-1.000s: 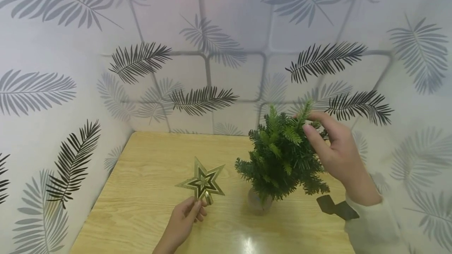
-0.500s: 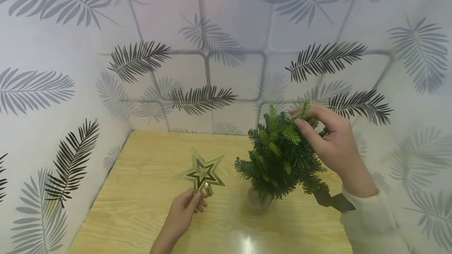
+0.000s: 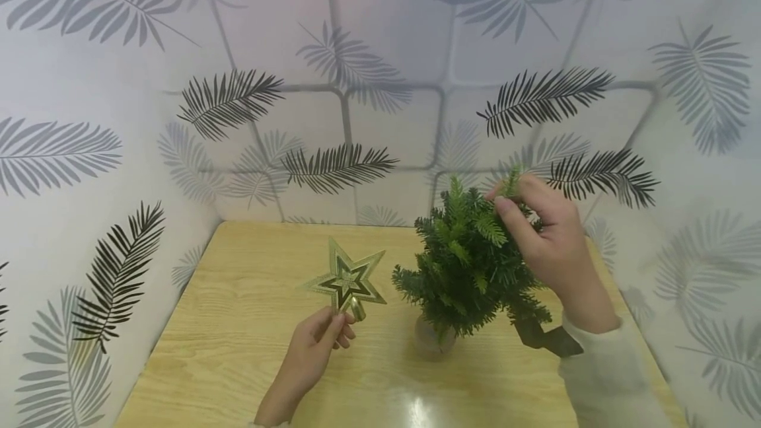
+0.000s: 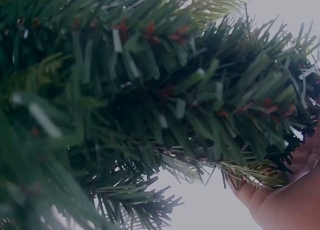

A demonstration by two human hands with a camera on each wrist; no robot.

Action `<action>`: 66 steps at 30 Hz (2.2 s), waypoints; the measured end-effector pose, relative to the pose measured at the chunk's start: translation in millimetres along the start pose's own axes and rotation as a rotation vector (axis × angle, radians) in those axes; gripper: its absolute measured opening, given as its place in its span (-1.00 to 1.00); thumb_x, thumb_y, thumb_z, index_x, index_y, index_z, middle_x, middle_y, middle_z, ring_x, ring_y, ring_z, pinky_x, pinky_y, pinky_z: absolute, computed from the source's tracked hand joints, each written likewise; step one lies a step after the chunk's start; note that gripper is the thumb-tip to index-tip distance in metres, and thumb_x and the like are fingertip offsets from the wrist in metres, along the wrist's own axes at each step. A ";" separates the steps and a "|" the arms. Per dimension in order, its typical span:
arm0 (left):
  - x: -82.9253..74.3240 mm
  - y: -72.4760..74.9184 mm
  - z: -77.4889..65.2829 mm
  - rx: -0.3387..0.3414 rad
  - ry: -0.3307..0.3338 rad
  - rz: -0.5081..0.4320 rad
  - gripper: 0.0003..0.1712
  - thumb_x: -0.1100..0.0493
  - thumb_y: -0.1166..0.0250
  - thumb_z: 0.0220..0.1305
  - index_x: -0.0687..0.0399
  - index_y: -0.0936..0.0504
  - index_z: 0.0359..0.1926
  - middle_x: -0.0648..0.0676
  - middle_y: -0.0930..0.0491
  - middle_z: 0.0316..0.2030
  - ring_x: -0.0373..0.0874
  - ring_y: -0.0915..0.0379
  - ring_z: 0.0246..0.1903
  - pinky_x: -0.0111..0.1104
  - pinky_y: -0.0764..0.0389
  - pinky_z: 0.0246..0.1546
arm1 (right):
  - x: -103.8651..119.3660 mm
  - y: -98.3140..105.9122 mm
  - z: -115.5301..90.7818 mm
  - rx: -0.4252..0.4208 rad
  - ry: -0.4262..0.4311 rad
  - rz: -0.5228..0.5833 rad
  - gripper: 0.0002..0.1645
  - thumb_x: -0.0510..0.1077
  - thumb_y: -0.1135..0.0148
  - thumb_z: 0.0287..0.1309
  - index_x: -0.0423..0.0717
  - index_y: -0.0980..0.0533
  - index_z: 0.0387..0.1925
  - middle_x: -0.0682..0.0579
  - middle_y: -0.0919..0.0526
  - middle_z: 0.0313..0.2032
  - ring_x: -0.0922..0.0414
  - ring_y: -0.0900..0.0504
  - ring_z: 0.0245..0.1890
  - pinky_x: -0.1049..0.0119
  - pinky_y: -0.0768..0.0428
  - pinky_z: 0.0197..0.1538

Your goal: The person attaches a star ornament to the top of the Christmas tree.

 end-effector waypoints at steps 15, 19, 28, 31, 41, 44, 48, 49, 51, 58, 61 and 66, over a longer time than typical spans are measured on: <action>-40.0 1.2 13.1 0.008 -0.171 0.015 -0.71 0.19 -0.05 0.65 0.25 -0.65 -0.13 0.10 -0.68 -0.32 0.02 -0.65 -0.35 -0.28 -0.72 -0.22 | -0.4 0.4 -4.2 -0.027 -0.020 -0.068 -0.79 -0.42 -0.15 0.35 -0.26 -0.70 -0.17 -0.07 -0.66 -0.23 0.22 -0.36 -0.39 0.34 -0.33 -0.23; -52.1 -0.4 18.8 0.007 -0.186 0.000 -0.70 0.17 -0.06 0.65 0.27 -0.65 -0.13 0.12 -0.68 -0.31 0.04 -0.64 -0.34 -0.28 -0.71 -0.22 | 2.5 -1.2 -2.4 -0.029 0.016 -0.076 -0.83 -0.42 -0.17 0.33 -0.26 -0.67 -0.24 -0.02 -0.61 -0.30 0.21 -0.31 -0.43 0.32 -0.30 -0.26; -63.2 -9.7 33.2 0.035 -0.204 0.011 -0.71 0.16 -0.06 0.65 0.21 -0.65 -0.15 0.12 -0.67 -0.31 -0.02 -0.63 -0.34 -0.26 -0.72 -0.18 | 3.5 -4.5 -2.7 -0.048 0.037 -0.126 -0.61 -0.40 -0.19 0.34 -0.09 -0.33 -0.57 0.04 -0.33 -0.47 0.24 -0.10 -0.51 0.32 -0.14 -0.37; -68.7 -10.9 36.5 0.034 -0.219 0.010 -0.71 0.17 -0.06 0.65 0.22 -0.65 -0.15 0.12 -0.67 -0.31 -0.01 -0.62 -0.35 -0.26 -0.72 -0.19 | 2.8 -4.7 -3.3 -0.061 0.053 -0.125 -0.61 -0.41 -0.19 0.33 -0.09 -0.33 -0.57 0.03 -0.32 -0.48 0.23 -0.10 -0.51 0.34 -0.14 -0.37; -78.7 -20.3 46.8 0.072 -0.227 -0.029 -0.70 0.17 -0.05 0.65 0.26 -0.62 -0.17 0.16 -0.67 -0.26 0.00 -0.62 -0.32 -0.23 -0.70 -0.13 | 3.7 -1.2 -6.1 -0.027 0.014 -0.120 -0.75 -0.42 -0.16 0.33 -0.16 -0.49 -0.47 0.04 -0.43 -0.41 0.23 -0.20 -0.47 0.35 -0.21 -0.33; -80.2 -24.4 48.1 0.092 -0.228 -0.028 -0.70 0.17 -0.04 0.66 0.24 -0.62 -0.18 0.14 -0.67 -0.24 0.01 -0.62 -0.31 -0.24 -0.70 -0.12 | 4.4 -3.1 -6.7 -0.024 0.023 -0.099 -0.79 -0.48 -0.17 0.28 -0.21 -0.52 -0.44 0.01 -0.42 -0.42 0.20 -0.23 -0.44 0.35 -0.23 -0.30; -83.8 -27.8 50.6 0.096 -0.241 -0.005 -0.68 0.16 -0.04 0.66 0.24 -0.61 -0.20 0.14 -0.67 -0.24 -0.01 -0.62 -0.32 -0.25 -0.70 -0.14 | 5.8 -6.0 -7.6 -0.022 0.028 -0.097 -0.77 -0.53 -0.16 0.23 -0.22 -0.49 -0.45 0.01 -0.34 -0.45 0.19 -0.22 -0.43 0.34 -0.21 -0.30; -85.1 -28.2 51.4 0.091 -0.242 0.001 -0.68 0.15 -0.04 0.66 0.23 -0.62 -0.19 0.13 -0.67 -0.25 -0.01 -0.61 -0.32 -0.25 -0.70 -0.16 | 6.3 -6.4 -7.7 -0.021 0.025 -0.099 -0.74 -0.54 -0.16 0.23 -0.20 -0.46 -0.48 0.01 -0.33 -0.45 0.19 -0.20 -0.44 0.35 -0.20 -0.30; -87.9 -28.3 53.7 0.075 -0.243 0.006 -0.68 0.14 -0.04 0.66 0.22 -0.63 -0.17 0.12 -0.67 -0.27 -0.02 -0.61 -0.34 -0.27 -0.69 -0.17 | 7.4 -6.8 -7.6 -0.020 0.026 -0.098 -0.70 -0.54 -0.15 0.23 -0.18 -0.42 -0.51 0.02 -0.32 -0.45 0.20 -0.18 -0.45 0.34 -0.19 -0.31; -104.3 -27.1 61.3 0.034 -0.282 0.007 -0.69 0.12 -0.04 0.66 0.17 -0.66 -0.10 0.12 -0.67 -0.30 -0.03 -0.62 -0.37 -0.30 -0.67 -0.26 | 3.9 -5.3 -6.7 -0.021 0.025 -0.090 -0.71 -0.50 -0.14 0.27 -0.17 -0.43 -0.52 0.02 -0.34 -0.45 0.21 -0.18 -0.46 0.36 -0.21 -0.32; -111.3 -26.5 64.4 0.028 -0.302 0.015 -0.70 0.12 -0.04 0.66 0.16 -0.65 -0.12 0.10 -0.66 -0.31 -0.04 -0.62 -0.37 -0.30 -0.67 -0.28 | 4.8 -4.6 -6.3 -0.035 0.026 -0.099 -0.78 -0.52 -0.14 0.25 -0.23 -0.52 -0.44 0.01 -0.39 -0.44 0.22 -0.20 -0.46 0.36 -0.23 -0.32; -119.6 -22.6 67.6 0.001 -0.323 0.024 -0.70 0.12 -0.04 0.66 0.16 -0.65 -0.13 0.08 -0.67 -0.32 -0.04 -0.62 -0.38 -0.32 -0.64 -0.32 | 1.7 -4.0 -6.0 -0.035 0.035 -0.099 -0.74 -0.49 -0.15 0.27 -0.18 -0.48 -0.49 0.01 -0.35 -0.45 0.21 -0.17 -0.47 0.35 -0.20 -0.33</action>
Point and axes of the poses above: each hand's wrist, its own z-axis towards the middle knuckle, its own y-axis out of the back of the hand, x = y × z, the point moved 7 cm from there along z, towards the middle knuckle
